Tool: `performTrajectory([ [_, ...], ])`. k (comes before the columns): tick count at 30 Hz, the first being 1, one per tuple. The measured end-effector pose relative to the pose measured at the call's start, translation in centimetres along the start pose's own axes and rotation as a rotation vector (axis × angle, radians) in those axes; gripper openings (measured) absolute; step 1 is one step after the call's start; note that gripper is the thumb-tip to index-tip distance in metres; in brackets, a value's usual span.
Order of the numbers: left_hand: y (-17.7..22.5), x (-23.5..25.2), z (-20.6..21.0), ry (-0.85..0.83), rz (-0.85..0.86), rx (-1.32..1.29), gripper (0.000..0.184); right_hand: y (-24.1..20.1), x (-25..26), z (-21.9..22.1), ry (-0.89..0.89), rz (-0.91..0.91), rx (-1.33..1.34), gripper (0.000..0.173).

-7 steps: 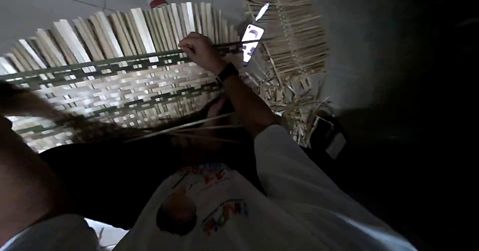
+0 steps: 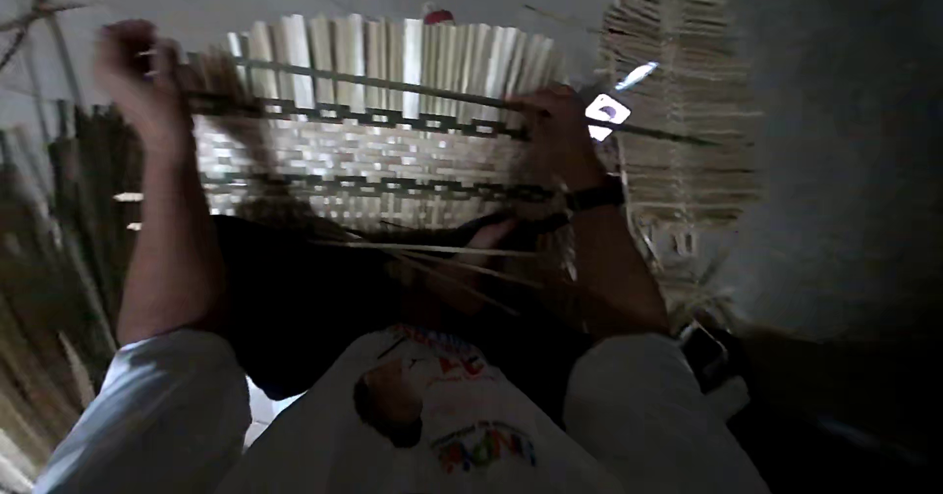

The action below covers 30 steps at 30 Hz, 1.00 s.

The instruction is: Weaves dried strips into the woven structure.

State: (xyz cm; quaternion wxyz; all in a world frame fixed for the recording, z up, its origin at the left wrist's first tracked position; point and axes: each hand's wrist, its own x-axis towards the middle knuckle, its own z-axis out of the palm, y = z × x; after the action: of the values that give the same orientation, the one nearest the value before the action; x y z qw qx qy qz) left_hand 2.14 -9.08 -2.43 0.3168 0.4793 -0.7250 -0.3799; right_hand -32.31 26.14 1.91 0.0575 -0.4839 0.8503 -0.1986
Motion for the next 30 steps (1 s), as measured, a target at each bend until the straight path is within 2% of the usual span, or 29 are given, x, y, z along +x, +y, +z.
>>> performTrajectory([
  [4, 3.8, 0.7, 3.6, -0.246, 0.045, -0.31, 0.035, 3.6, -2.1, -3.4, -0.02, 0.085, -0.088, 0.031],
  [8, 6.9, 2.3, 8.5, -0.467, -0.139, -0.518, 0.036, 7.0, -4.2, -5.1, 0.035, 0.133, -0.101, 0.03],
  [11, 6.9, 3.8, 12.0, -0.505, -0.257, -0.418, 0.036, 7.5, -5.2, -5.8, 0.058, 0.136, -0.118, 0.029],
  [14, 6.7, 4.7, 13.6, -0.551, -0.313, -0.225, 0.035, 7.3, -5.6, -6.1, 0.044, 0.146, -0.115, 0.029],
  [16, 6.4, 4.9, 13.7, -0.59, -0.316, -0.116, 0.037, 7.6, -5.8, -6.1, 0.049, 0.137, -0.117, 0.03],
  [18, 6.2, 4.8, 12.7, -0.628, -0.248, -0.08, 0.033, 8.1, -6.1, -6.2, 0.067, 0.137, -0.116, 0.03],
  [21, 5.7, 4.0, 10.0, -0.651, -0.214, -0.356, 0.012, 8.8, -6.8, -6.6, 0.065, 0.137, -0.113, 0.031],
  [23, 5.9, 3.0, 9.1, -0.631, -0.216, -0.493, 0.005, 8.8, -6.9, -6.6, 0.076, 0.141, -0.094, 0.03],
  [30, 7.0, 1.6, 8.7, -0.587, 0.002, -0.396, 0.007, 7.1, -4.6, -4.3, 0.1, 0.187, -0.087, 0.03],
])
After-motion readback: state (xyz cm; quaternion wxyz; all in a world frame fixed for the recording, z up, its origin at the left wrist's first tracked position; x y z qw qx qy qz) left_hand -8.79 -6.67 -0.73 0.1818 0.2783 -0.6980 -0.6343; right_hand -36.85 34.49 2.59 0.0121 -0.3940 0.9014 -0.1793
